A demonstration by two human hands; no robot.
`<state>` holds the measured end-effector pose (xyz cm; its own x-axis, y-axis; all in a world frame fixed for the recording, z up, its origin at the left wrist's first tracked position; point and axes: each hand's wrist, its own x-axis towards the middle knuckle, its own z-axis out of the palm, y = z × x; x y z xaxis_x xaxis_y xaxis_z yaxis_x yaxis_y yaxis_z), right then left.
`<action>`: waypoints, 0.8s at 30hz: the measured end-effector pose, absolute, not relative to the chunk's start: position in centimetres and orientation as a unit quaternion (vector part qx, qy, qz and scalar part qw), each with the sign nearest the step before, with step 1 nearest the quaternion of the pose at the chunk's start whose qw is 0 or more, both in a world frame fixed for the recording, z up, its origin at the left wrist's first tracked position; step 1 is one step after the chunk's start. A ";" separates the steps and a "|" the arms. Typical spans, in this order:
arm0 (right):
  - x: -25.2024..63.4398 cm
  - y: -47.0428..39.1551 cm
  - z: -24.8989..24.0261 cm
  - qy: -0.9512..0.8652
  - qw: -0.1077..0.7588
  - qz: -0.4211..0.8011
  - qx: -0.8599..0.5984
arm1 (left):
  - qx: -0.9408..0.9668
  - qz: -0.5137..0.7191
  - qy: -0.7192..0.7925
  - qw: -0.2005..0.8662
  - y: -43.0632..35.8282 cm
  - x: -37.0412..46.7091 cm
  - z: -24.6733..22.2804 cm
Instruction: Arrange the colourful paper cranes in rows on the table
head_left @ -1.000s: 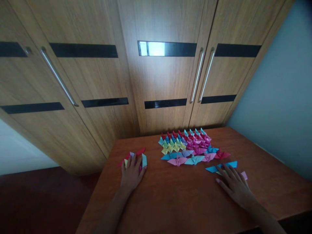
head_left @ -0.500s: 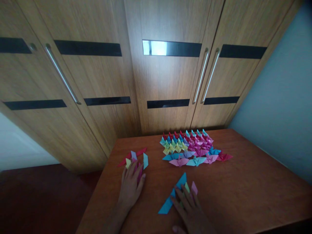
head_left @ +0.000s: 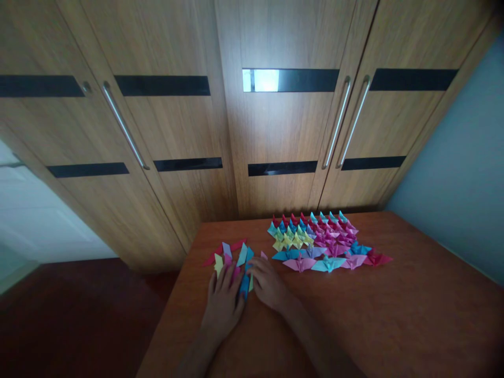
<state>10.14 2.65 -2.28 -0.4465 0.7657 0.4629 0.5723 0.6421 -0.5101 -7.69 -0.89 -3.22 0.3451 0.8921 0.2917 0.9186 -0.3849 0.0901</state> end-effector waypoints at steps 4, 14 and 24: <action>11.5 1.1 -3.0 -0.839 0.337 0.120 -0.411 | -0.808 -0.132 -0.572 0.044 -0.4 -7.7 -3.2; 14.6 -1.6 -2.6 -0.829 0.325 0.100 -0.445 | -0.766 -0.101 -0.631 0.063 1.9 -9.8 -3.1; 24.7 -2.2 -2.4 -0.672 0.431 -0.031 -0.602 | -0.809 -0.238 -0.537 0.029 2.3 -3.0 0.3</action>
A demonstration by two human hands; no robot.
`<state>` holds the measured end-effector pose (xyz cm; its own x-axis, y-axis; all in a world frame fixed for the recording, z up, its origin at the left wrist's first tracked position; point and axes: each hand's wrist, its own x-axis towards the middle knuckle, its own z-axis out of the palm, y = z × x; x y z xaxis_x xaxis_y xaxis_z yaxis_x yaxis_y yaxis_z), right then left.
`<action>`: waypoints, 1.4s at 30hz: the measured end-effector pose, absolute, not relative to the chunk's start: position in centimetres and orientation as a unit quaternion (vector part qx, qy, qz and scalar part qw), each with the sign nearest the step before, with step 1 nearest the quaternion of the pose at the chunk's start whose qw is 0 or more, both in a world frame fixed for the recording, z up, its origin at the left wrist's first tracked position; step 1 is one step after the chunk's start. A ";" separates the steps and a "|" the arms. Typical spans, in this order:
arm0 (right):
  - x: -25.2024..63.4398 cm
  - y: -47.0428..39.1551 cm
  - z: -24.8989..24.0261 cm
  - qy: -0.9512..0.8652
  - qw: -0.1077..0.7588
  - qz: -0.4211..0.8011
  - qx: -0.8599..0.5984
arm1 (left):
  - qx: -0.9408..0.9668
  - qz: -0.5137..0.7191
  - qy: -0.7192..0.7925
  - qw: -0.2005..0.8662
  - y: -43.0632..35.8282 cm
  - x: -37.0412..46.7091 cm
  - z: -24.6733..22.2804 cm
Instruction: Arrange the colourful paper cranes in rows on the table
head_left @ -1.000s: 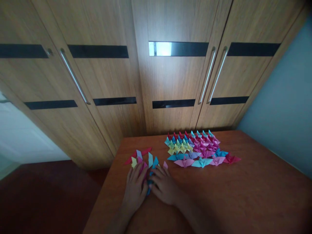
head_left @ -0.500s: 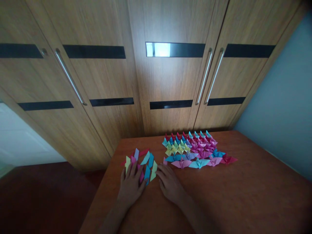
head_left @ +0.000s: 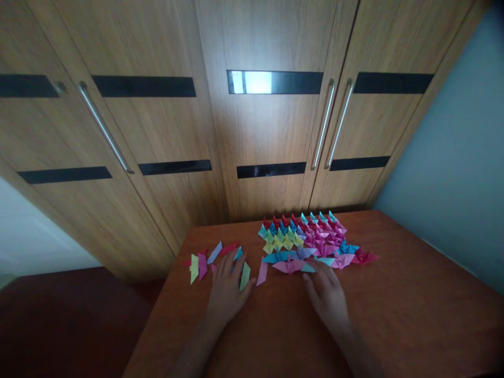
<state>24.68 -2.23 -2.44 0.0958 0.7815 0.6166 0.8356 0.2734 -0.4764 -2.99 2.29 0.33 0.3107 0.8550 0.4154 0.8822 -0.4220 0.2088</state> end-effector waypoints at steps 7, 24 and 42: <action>29.3 1.2 -1.5 -0.603 0.293 -0.135 -0.729 | -0.826 -0.168 -0.538 -0.034 4.5 6.5 1.9; 26.3 3.3 -2.6 -0.669 0.226 -0.040 -0.707 | -0.857 -0.136 -0.486 -0.105 4.3 10.7 0.9; 24.4 4.0 -3.1 -0.691 0.228 -0.013 -0.686 | -0.832 -0.212 -0.483 -0.173 2.3 7.0 1.8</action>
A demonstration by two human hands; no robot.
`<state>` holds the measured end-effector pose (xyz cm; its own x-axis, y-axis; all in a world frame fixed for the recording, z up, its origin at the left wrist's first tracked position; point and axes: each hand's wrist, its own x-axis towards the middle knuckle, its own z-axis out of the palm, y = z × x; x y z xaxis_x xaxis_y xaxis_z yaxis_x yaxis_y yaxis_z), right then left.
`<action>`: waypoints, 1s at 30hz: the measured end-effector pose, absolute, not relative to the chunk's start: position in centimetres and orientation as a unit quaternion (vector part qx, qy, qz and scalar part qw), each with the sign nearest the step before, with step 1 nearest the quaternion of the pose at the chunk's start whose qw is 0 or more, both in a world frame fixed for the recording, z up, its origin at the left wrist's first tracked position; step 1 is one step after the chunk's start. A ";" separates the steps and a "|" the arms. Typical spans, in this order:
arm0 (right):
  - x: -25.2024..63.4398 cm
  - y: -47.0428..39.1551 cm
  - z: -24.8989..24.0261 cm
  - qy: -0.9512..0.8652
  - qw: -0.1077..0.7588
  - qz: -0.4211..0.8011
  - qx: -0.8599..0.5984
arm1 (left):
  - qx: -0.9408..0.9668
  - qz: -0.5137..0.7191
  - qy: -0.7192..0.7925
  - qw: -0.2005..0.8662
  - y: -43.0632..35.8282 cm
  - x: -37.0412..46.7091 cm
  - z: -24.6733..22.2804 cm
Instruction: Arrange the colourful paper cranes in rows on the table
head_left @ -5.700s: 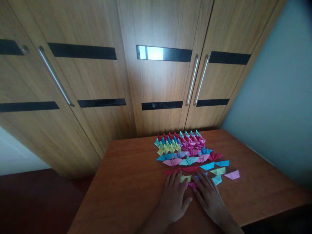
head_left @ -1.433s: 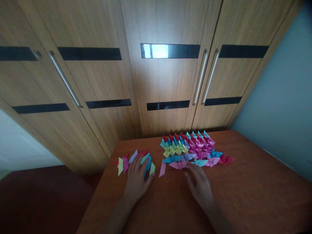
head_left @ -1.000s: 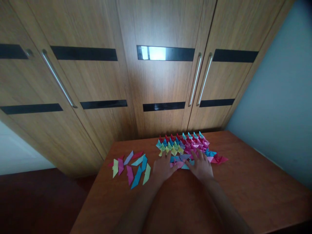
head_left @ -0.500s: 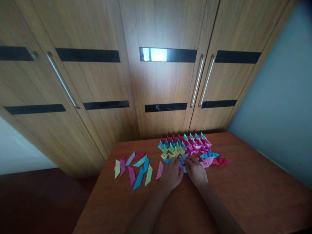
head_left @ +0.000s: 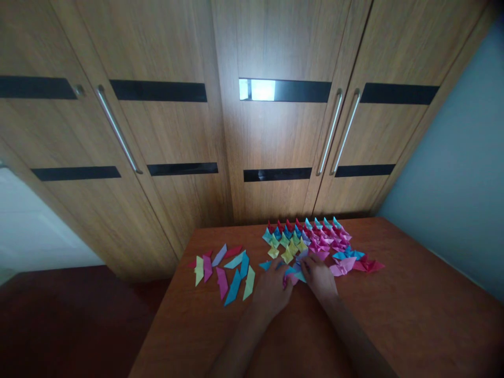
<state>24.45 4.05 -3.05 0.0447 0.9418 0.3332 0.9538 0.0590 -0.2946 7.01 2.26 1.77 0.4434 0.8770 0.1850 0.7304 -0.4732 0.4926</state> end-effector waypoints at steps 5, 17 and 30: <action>25.0 3.5 -3.7 -0.708 0.297 -0.012 -0.640 | 0.798 0.288 0.503 0.166 2.1 2.1 2.0; 12.6 7.7 1.4 -0.775 0.354 0.047 -0.522 | 0.690 0.343 0.635 0.056 12.9 -14.0 0.3; 4.0 13.1 2.1 -0.793 0.317 0.117 -0.507 | 0.767 0.274 0.577 0.051 12.5 -16.3 1.7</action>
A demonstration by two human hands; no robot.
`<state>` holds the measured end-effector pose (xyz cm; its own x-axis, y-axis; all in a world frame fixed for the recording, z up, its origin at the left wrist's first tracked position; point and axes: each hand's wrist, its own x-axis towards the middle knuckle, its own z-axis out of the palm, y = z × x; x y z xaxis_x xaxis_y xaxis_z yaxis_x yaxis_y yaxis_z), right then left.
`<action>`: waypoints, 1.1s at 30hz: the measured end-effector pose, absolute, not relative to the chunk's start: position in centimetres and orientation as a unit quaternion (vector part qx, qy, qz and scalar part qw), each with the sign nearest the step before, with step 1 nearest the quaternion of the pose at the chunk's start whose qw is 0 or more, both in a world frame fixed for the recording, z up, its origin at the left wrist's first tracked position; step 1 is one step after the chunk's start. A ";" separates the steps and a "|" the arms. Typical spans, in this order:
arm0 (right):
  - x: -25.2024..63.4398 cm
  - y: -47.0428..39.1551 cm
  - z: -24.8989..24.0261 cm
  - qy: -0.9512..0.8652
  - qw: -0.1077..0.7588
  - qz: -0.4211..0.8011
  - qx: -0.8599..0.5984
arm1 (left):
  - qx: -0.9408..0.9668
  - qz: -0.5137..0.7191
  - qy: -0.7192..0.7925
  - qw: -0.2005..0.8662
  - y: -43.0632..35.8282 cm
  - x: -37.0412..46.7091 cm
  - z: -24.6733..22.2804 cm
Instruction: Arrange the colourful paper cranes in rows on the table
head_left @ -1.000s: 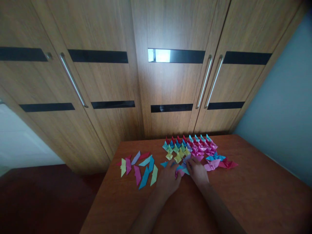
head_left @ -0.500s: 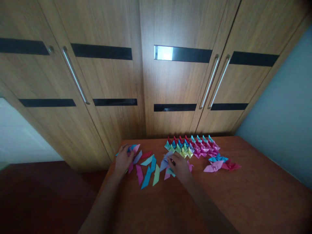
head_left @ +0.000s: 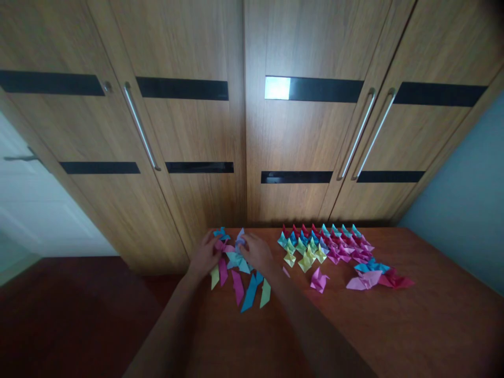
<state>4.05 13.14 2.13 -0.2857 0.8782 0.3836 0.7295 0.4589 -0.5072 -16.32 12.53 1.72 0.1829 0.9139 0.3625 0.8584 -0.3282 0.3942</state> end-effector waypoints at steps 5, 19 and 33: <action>9.6 10.1 1.2 -0.751 0.375 0.094 -0.536 | 0.734 0.314 0.602 -0.004 10.3 -15.4 2.3; 37.9 1.4 -3.4 -0.600 0.272 -0.169 -0.733 | 0.818 0.273 0.502 0.066 1.9 -1.8 1.4; 38.3 2.9 -3.6 -0.692 0.178 -0.050 -0.698 | 0.877 0.154 0.441 0.110 4.4 11.2 0.6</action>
